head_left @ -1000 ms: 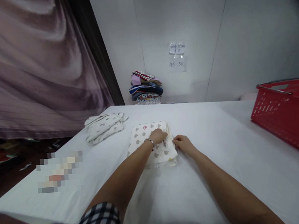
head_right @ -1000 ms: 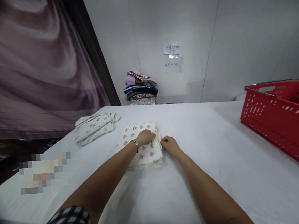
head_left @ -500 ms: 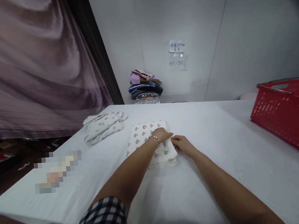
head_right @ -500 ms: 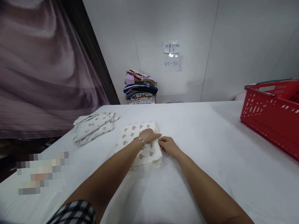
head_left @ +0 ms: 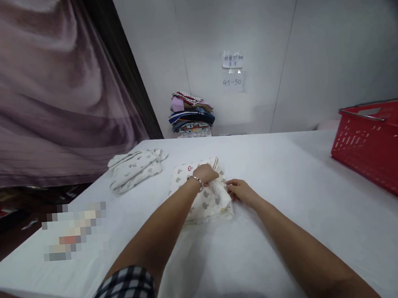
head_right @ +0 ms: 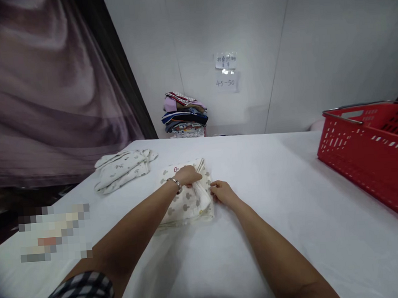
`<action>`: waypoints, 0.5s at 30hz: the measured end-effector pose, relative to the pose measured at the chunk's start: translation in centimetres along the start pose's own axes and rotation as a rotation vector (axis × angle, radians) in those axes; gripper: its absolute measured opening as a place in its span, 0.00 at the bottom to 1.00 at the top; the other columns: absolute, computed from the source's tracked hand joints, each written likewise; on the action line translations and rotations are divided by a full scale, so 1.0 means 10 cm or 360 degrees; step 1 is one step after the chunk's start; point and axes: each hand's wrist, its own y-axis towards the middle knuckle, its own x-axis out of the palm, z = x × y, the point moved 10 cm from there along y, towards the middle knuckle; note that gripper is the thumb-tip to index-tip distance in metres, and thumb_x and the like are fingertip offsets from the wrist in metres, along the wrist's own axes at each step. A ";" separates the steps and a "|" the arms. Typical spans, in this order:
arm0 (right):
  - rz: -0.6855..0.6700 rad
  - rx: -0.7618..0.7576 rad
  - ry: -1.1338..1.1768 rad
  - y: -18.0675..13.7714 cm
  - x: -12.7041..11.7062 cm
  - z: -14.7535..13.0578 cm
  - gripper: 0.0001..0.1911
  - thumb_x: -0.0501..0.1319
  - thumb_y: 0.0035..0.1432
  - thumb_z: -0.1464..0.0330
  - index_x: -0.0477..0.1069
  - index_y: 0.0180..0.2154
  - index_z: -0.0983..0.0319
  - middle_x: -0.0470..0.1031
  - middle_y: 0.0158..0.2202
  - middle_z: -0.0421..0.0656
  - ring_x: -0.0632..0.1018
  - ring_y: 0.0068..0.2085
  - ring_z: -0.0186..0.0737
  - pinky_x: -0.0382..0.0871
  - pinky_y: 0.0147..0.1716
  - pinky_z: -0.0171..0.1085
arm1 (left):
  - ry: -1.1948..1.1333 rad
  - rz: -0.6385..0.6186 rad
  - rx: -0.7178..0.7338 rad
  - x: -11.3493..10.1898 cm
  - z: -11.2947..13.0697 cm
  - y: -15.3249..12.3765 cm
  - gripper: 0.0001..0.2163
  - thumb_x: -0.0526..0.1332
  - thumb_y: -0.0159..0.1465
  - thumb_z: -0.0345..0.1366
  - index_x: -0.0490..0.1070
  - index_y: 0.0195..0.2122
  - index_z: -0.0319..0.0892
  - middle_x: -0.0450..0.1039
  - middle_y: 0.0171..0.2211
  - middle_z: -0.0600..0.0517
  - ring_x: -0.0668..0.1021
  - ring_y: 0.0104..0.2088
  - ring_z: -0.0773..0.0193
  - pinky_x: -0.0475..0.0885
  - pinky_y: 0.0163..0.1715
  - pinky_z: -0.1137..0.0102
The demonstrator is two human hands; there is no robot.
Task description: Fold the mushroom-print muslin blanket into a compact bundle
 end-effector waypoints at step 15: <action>0.0009 0.0001 -0.0047 -0.02 -0.07 -0.08 0.06 0.56 0.53 0.71 0.69 0.34 0.64 0.71 0.21 0.38 0.69 0.16 0.29 0.59 0.13 0.28 | 0.0003 0.0020 0.0035 0.22 0.22 0.09 0.14 0.61 0.51 0.39 0.75 0.36 0.37 0.77 0.32 0.42 0.79 0.33 0.59 0.71 0.34 0.73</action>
